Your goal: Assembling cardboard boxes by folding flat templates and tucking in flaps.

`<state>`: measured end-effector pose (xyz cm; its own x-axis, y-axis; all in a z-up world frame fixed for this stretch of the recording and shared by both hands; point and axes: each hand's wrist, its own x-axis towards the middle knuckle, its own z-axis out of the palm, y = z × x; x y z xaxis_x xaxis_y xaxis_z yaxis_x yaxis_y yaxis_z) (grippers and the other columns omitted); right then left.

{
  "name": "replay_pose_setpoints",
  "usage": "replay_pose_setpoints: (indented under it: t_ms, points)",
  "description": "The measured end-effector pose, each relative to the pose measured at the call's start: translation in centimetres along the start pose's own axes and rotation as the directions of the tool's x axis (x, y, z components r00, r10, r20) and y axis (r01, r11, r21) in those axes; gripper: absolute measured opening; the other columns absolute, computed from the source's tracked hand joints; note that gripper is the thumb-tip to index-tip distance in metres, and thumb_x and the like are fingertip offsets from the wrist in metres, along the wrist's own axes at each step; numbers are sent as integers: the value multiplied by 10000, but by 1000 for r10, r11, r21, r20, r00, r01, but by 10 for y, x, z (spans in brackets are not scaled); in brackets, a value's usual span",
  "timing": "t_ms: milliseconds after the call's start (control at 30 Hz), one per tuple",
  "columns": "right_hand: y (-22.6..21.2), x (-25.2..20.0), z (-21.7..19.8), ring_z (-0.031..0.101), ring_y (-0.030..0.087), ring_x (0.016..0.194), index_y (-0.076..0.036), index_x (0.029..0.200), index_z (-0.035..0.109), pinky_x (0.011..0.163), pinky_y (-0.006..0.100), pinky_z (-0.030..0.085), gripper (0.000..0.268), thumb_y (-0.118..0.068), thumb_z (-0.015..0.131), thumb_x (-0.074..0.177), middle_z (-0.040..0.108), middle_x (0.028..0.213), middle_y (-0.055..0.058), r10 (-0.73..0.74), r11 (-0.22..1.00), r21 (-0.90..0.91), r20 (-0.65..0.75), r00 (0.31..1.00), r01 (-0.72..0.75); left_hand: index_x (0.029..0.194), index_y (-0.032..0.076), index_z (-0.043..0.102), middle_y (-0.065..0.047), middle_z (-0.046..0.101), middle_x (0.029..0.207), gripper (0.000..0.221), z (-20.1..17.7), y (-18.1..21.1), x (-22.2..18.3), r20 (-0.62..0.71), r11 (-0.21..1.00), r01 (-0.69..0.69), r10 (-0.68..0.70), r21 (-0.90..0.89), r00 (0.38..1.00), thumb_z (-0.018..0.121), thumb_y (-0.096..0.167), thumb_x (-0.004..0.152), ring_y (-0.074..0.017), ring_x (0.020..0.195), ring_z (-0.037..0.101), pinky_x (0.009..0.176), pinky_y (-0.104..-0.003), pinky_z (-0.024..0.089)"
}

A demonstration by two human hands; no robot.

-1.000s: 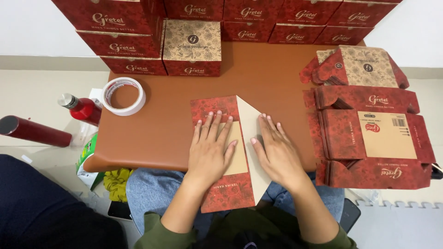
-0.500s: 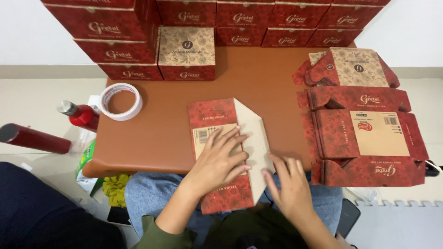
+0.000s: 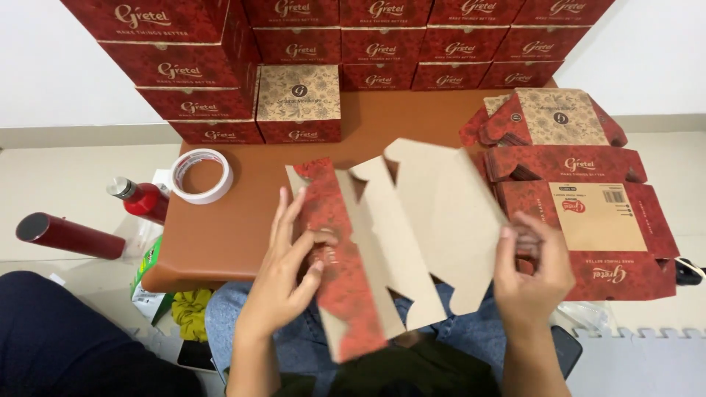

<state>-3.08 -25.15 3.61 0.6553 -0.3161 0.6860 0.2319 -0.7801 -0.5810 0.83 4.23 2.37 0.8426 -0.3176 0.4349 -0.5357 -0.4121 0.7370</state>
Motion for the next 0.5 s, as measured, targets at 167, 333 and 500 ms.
replay_pose_setpoints:
  t_ms: [167,333,500]
  points:
    - [-12,-6,5,604,181,873,42,1328,564,802,282,496,449,36,636,886,625,1052,127,-11,971,233,249,969,-49,1273,68,645,-161,376,1585,479,16,-27,-12,81,971,99,-119,218,990,671,263,836,-358,1503,282,1184,-498,261]
    - [-21,-28,27,552,286,1125,-55,1501,425,958,391,444,645,-422,471,972,533,1308,152,-223,971,220,683,695,95,1342,10,593,-141,514,1502,606,19,-31,-14,78,949,57,-85,310,993,698,296,819,-266,1460,384,1216,-464,216]
    - [-6,-43,50,203,309,1535,-4,1553,283,1230,440,124,717,-406,465,987,243,1639,221,-280,915,76,825,490,396,1287,-2,642,-146,581,1439,508,19,-34,-12,56,941,55,-78,333,995,634,203,821,-236,1402,471,1199,-441,255]
